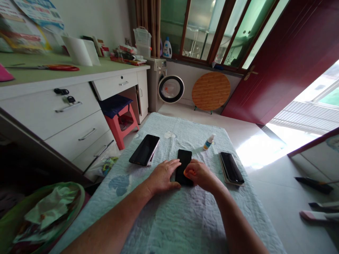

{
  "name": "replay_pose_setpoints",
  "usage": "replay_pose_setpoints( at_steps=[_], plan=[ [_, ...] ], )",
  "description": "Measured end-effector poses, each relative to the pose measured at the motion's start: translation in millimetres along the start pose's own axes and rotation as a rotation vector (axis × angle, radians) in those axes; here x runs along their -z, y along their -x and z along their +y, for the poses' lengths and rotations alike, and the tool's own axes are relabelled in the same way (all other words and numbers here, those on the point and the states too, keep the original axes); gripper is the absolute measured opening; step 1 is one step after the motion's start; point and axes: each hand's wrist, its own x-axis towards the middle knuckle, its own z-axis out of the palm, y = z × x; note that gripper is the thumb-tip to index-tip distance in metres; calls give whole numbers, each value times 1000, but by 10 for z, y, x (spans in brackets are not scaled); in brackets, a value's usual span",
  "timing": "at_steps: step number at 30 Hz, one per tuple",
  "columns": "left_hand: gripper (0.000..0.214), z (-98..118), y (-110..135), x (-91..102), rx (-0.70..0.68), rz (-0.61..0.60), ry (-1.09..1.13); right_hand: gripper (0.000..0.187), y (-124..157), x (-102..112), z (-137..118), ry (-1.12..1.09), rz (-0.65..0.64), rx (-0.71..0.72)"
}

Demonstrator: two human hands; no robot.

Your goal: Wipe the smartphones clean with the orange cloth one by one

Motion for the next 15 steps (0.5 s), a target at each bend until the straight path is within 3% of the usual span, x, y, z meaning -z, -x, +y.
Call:
replay_pose_setpoints(
  at_steps=[3,6,15],
  plan=[
    [81,-7,-2,3,-6,-8,1,19,75,43,-123,3,-194,36],
    [79,5,-2,16,0,-11,3,20,83,56,-148,2,-232,54],
    [76,56,9,39,23,-1,-14,13,-289,-12,210,59,182,-36]
  ],
)
